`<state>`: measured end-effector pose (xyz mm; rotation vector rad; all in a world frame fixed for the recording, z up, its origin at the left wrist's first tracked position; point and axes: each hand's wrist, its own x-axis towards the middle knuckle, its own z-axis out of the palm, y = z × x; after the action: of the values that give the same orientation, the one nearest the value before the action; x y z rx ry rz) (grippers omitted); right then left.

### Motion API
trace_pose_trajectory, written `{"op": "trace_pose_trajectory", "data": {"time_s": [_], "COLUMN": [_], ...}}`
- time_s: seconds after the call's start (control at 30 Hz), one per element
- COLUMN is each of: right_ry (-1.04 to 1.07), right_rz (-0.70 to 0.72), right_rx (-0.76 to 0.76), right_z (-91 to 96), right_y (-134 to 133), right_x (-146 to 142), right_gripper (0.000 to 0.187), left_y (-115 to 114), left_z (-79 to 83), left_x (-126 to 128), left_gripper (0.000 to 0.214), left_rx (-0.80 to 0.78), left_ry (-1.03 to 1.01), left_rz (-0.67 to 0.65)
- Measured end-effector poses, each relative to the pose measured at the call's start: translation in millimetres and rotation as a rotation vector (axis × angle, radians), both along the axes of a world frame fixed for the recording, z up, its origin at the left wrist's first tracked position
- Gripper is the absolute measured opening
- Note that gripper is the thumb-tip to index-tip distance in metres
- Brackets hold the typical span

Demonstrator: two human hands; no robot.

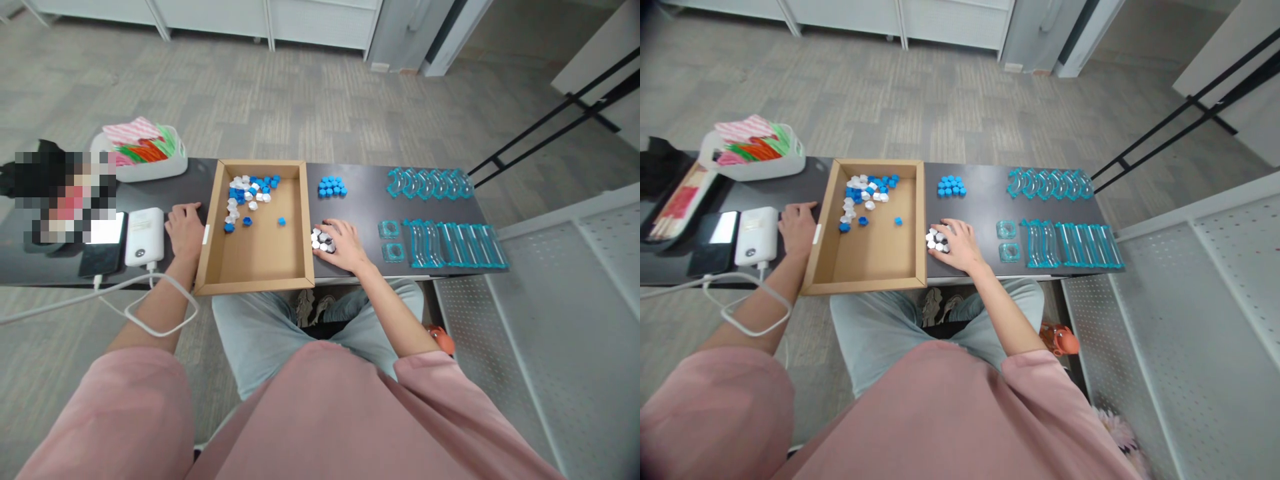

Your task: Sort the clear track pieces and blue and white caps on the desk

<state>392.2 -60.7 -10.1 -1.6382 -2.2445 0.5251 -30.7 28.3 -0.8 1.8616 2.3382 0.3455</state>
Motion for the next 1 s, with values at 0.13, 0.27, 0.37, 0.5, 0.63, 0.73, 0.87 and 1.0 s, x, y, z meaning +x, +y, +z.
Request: {"op": "trace_pose_trajectory", "data": {"time_s": [0.13,0.27,0.37,0.5,0.63,0.73,0.87,1.0], "right_ry": [-0.018,-0.033,-0.017,-0.026,-0.034,-0.054,-0.018,0.028], "right_rz": [0.023,0.039,0.012,-0.043,-0.086,-0.111,-0.162,0.007], "right_rx": [0.022,0.028,0.043,0.056,0.084,0.097,0.174,0.211], "right_z": [1.8,1.2,-0.2,-1.1,-3.8,-2.8,15.2,45.0], "right_y": [1.1,2.0,0.8,-3.8,-11.2,-17.1,-14.8,15.2], "right_x": [-10.1,-17.0,-14.7,0.5,17.8,24.4,16.5,-21.0], "right_gripper": [0.066,0.055,0.053,0.05,0.049,0.052,0.052,0.039], "left_y": [-0.4,-0.1,0.1,-0.7,-1.6,-1.8,-1.5,-1.6], "left_z": [2.1,0.6,-0.8,-0.9,0.8,2.4,3.2,4.3], "left_x": [2.0,0.7,-0.6,-0.2,1.5,2.3,2.6,4.5], "left_gripper": [0.054,0.053,0.054,0.053,0.053,0.054,0.055,0.057], "left_rx": [0.001,0.009,0.007,0.012,0.014,0.008,-0.015,-0.022], "left_ry": [-0.024,-0.025,-0.024,-0.03,-0.028,-0.025,-0.021,-0.018], "left_rz": [0.004,-0.003,-0.008,-0.003,-0.006,-0.013,-0.01,-0.003]}}
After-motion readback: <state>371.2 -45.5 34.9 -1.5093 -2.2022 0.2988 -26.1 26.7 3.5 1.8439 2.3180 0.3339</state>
